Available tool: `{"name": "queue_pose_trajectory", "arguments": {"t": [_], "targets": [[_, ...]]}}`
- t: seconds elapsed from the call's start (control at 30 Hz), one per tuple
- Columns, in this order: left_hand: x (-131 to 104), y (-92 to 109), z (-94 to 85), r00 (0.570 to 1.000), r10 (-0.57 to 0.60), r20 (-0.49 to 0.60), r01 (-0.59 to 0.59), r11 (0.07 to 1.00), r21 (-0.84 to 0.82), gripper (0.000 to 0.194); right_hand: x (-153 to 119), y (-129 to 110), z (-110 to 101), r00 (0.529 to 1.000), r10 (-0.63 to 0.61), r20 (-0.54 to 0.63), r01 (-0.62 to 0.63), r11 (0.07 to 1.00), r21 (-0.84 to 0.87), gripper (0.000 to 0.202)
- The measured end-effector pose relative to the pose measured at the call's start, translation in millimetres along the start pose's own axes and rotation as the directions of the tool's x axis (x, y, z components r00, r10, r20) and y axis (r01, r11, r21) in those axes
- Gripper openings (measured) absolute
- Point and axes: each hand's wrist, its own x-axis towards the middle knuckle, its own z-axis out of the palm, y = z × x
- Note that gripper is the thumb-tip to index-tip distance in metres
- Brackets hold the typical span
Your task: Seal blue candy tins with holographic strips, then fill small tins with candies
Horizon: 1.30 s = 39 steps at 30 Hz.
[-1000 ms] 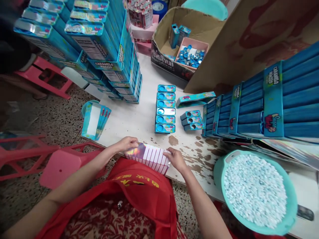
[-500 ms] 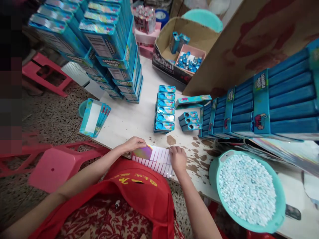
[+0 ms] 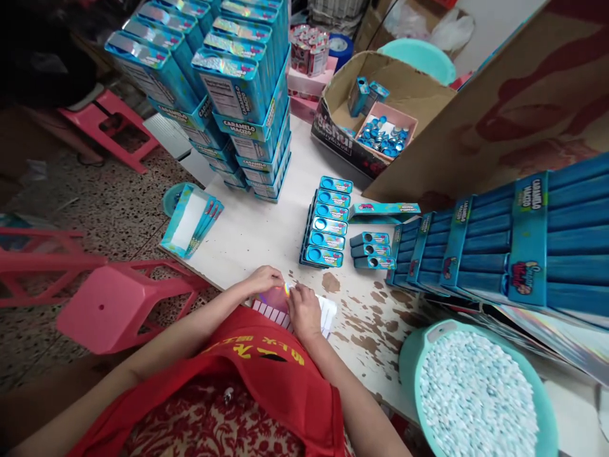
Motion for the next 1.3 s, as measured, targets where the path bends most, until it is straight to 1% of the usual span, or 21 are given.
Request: {"name": "queue_pose_trajectory", "arguments": {"t": [0.07,0.1,0.23,0.33,0.37,0.4,0.43,0.47,0.5,0.53,0.57,0.63,0.7,0.77,0.83,0.9,1.0,1.1,1.2,1.27,1.3], "targets": [[3,0,1.3,1.000,0.012,0.009,-0.012,1.000,0.003,0.026,4,1,-4,1.000,0.013,-0.003,-0.013,0.999,-0.041,0.021],[5,-1,2.0,1.000,0.019,0.013,-0.020,1.000,0.008,0.027,6,1,-6,1.000,0.020,0.019,-0.019,0.997,-0.069,0.020],[8,1,4.5,1.000,0.026,-0.003,-0.025,0.996,0.087,0.026,12,-1,-19,0.983,0.067,0.173,-0.046,0.991,-0.127,0.017],[2,9,4.1,0.998,0.013,-0.068,-0.002,0.989,0.146,0.026,11,-6,-39,0.977,0.105,0.186,-0.100,0.994,-0.035,0.018],[-4,14,3.1,0.993,0.033,-0.117,-0.015,0.989,0.149,0.026,10,-8,-49,0.978,0.115,0.173,-0.120,0.993,0.018,0.019],[-10,20,1.9,0.982,0.083,-0.170,-0.061,0.989,0.134,0.027,10,-11,-59,0.980,0.123,0.159,-0.137,0.987,0.078,0.019],[-18,27,0.4,0.965,0.159,-0.210,-0.141,0.985,0.096,0.027,9,-14,-69,0.980,0.133,0.145,-0.154,0.978,0.143,0.019],[-27,34,-1.2,0.944,0.243,-0.223,-0.242,0.970,0.028,0.029,10,-17,-81,0.981,0.142,0.135,-0.168,0.963,0.209,0.019],[-37,41,-2.8,0.927,0.316,-0.203,-0.336,0.939,-0.071,0.032,11,-20,-92,0.980,0.151,0.127,-0.181,0.945,0.273,0.017],[-45,49,-4.4,0.918,0.365,-0.153,-0.390,0.901,-0.191,0.034,12,-24,-103,0.979,0.166,0.116,-0.196,0.922,0.334,0.017],[-54,55,-6.1,0.920,0.383,-0.085,-0.389,0.867,-0.311,0.032,13,-27,-113,0.978,0.184,0.100,-0.209,0.898,0.387,0.017],[-65,68,-11.0,0.939,0.343,0.023,-0.290,0.827,-0.482,0.025,16,-32,-130,0.972,0.231,0.050,-0.227,0.855,0.467,0.018],[-69,79,-19.3,0.959,0.277,0.050,-0.204,0.805,-0.557,0.023,21,-36,-140,0.958,0.287,-0.009,-0.239,0.817,0.525,0.020],[-68,89,-31.7,0.964,0.261,0.039,-0.192,0.794,-0.576,0.025,28,-37,-144,0.936,0.342,-0.082,-0.242,0.798,0.552,0.021],[-62,100,-46.3,0.961,0.278,0.002,-0.231,0.803,-0.550,0.027,37,-35,-144,0.904,0.387,-0.183,-0.238,0.809,0.537,0.022],[-55,111,-59.6,0.952,0.302,-0.056,-0.290,0.825,-0.485,0.029,48,-32,-142,0.855,0.426,-0.295,-0.241,0.831,0.501,0.024],[-43,124,-71.8,0.936,0.332,-0.118,-0.351,0.858,-0.375,0.023,63,-26,-140,0.786,0.473,-0.398,-0.262,0.838,0.478,0.028],[-31,129,-74.6,0.929,0.334,-0.157,-0.367,0.886,-0.282,0.018,73,-19,-136,0.757,0.492,-0.430,-0.288,0.842,0.457,0.027],[-20,126,-70.9,0.921,0.344,-0.181,-0.377,0.904,-0.200,0.013,78,-15,-129,0.742,0.512,-0.432,-0.294,0.828,0.478,0.025],[-13,123,-64.5,0.901,0.382,-0.206,-0.420,0.888,-0.189,0.012,79,-12,-122,0.730,0.522,-0.442,-0.274,0.815,0.510,0.024],[-11,121,-59.7,0.894,0.395,-0.211,-0.437,0.871,-0.224,0.013,79,-11,-119,0.720,0.528,-0.451,-0.263,0.808,0.528,0.023]]}}
